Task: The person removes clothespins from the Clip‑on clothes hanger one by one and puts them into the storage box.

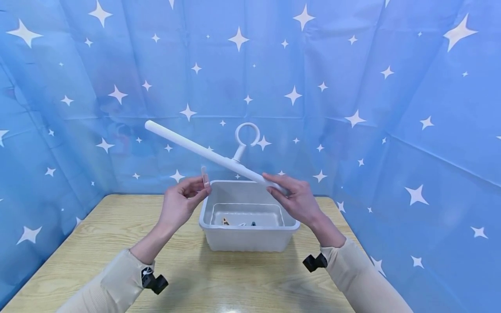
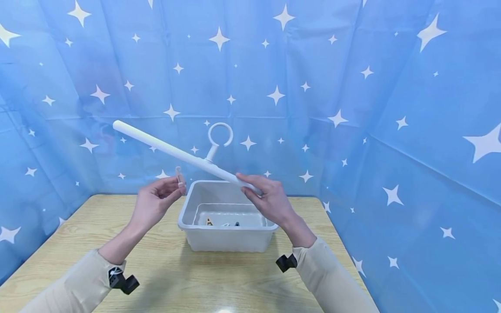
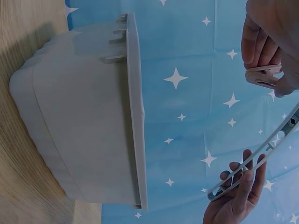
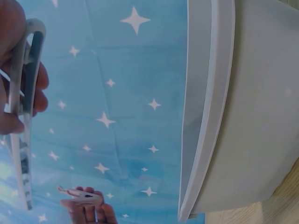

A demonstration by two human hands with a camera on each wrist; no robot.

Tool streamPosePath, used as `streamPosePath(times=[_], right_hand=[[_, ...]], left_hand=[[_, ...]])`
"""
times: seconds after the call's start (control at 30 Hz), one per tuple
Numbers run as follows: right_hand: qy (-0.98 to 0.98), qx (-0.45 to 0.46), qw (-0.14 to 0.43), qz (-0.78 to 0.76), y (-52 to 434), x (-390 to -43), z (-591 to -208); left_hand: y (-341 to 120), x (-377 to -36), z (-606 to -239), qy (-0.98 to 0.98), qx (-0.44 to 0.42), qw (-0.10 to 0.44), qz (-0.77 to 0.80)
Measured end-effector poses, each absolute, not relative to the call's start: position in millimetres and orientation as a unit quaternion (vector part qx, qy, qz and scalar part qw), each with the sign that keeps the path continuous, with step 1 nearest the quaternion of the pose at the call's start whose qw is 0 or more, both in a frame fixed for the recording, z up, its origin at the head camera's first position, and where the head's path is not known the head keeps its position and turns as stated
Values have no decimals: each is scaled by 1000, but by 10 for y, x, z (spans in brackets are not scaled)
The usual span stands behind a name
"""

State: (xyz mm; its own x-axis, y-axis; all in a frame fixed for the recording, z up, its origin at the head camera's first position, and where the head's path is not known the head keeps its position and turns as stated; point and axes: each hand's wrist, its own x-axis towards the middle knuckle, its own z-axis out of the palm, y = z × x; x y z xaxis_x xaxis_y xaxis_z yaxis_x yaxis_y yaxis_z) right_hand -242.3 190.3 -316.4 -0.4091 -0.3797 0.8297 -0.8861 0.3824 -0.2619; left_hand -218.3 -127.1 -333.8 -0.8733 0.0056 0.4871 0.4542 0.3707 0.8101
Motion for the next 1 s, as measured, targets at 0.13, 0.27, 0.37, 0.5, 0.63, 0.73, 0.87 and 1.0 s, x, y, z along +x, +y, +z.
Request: streamPosePath(times=[0.13, 0.27, 0.37, 0.5, 0.63, 0.73, 0.87, 1.0], right_hand=[[-758, 418, 347, 362, 1914, -2425, -3166], [-759, 416, 350, 359, 1921, -2421, -3170], [-757, 417, 351, 360, 1923, -2417, -3169], [-755, 420, 351, 362, 1926, -2413, -3163], [-753, 421, 352, 363, 1925, -2416, -3167], [-750, 423, 352, 366, 1924, -2414, -3163], [-749, 425, 349, 371, 1919, -2407, -3159], [-748, 426, 348, 372, 1916, -2402, -3155]], left_hand=[[-1278, -2221, -3383, -809, -150, 194, -534], [-1281, -2264, -3431, -814, -150, 179, -532], [-1282, -2291, -3457, -818, -144, 173, -530], [-1277, -2320, -3474, -826, -136, 168, -521], [-1271, -2356, -3509, -835, -130, 163, -510], [-1269, -2383, -3537, -840, -129, 158, -503], [-1270, -2414, -3571, -845, -131, 154, -495], [-1267, -2434, -3598, -851, -130, 148, -487]])
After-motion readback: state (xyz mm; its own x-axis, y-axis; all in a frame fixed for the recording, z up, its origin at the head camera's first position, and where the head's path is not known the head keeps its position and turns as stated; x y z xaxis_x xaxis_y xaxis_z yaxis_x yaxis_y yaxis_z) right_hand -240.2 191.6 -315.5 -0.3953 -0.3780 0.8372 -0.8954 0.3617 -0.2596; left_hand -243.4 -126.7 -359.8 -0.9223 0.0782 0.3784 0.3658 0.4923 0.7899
